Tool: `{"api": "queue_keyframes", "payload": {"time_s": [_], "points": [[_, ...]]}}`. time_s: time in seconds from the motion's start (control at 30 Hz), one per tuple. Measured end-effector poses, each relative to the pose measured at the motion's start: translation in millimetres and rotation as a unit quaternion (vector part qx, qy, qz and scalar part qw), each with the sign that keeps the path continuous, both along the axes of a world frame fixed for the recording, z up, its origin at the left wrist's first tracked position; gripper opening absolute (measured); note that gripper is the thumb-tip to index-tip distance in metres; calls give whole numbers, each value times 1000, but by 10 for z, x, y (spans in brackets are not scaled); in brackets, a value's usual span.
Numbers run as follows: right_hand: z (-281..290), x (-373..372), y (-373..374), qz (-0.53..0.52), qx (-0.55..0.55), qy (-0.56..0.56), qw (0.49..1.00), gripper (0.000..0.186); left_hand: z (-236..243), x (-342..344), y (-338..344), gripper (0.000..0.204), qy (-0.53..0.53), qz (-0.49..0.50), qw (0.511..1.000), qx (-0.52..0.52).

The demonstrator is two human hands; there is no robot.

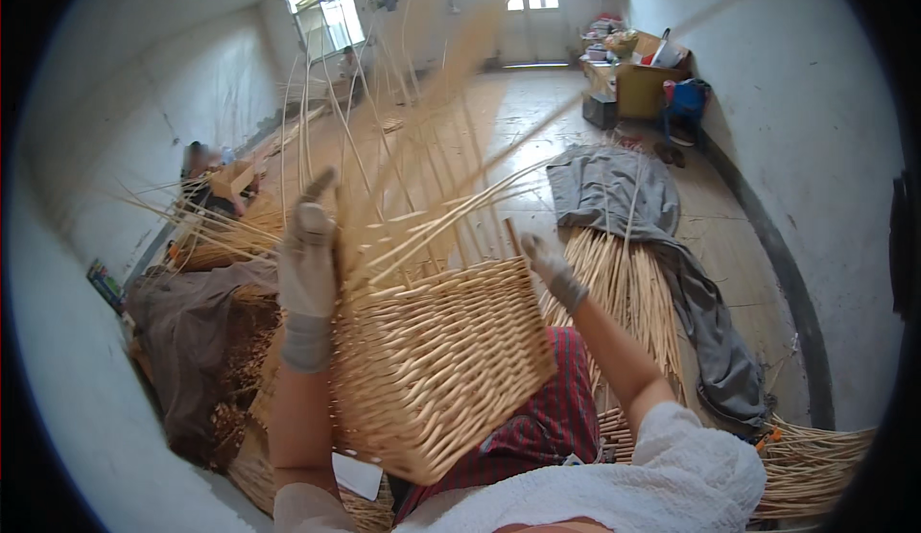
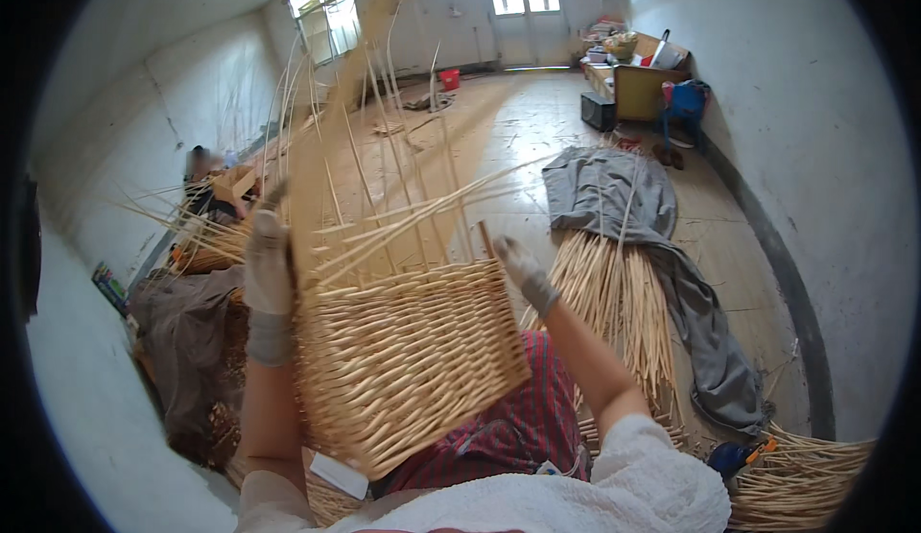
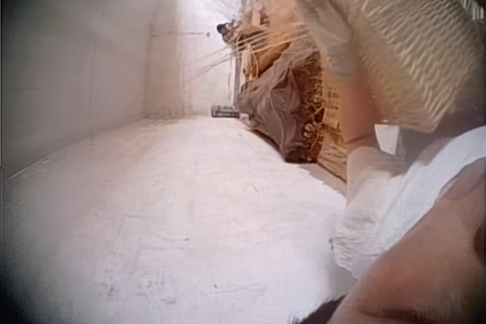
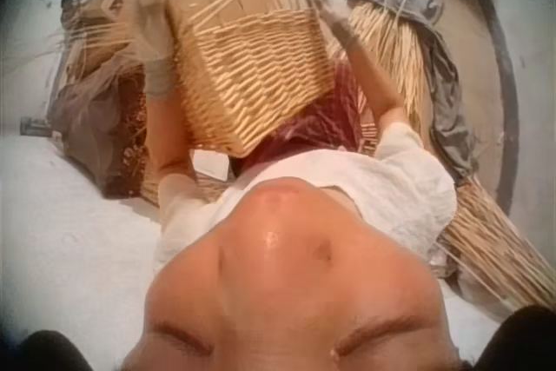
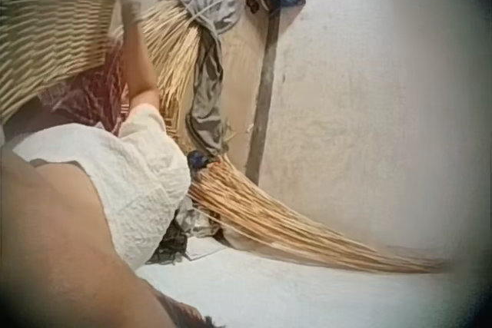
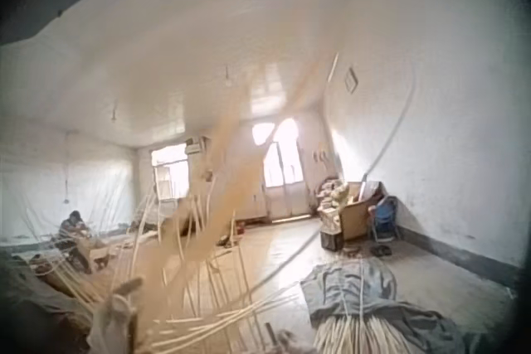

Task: Weave a willow or wicker basket by hand.

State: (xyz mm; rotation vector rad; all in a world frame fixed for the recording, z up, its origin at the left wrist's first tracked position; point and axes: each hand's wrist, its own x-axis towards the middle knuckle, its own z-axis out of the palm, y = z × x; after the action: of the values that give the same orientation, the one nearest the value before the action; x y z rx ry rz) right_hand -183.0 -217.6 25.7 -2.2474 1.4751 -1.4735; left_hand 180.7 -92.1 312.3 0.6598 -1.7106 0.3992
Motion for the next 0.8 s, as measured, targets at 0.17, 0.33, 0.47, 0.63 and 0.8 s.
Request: {"api": "queue_keyframes", "payload": {"time_s": [0.17, 0.33, 0.47, 0.63, 0.8], "points": [[1699, 820, 91, 521, 266, -535, 610, 71, 639, 748, 561, 46, 258, -417, 805, 334], [2570, 331, 138, 423, 237, -456, 746, 68, 512, 1358, -804, 56, 130, 5, 991, -39], [2417, -57, 168, 406, 232, -535, 704, 51, 176, 604, -935, 57, 417, -732, 418, 341], [1679, 40, -132, 333, 237, -501, 763, 46, -899, 872, -1722, 61, 348, -527, 694, 345], [561, -88, -629, 106, 322, -344, 876, 51, -1841, 749, -1950, 60, 504, -443, 579, 462]]}}
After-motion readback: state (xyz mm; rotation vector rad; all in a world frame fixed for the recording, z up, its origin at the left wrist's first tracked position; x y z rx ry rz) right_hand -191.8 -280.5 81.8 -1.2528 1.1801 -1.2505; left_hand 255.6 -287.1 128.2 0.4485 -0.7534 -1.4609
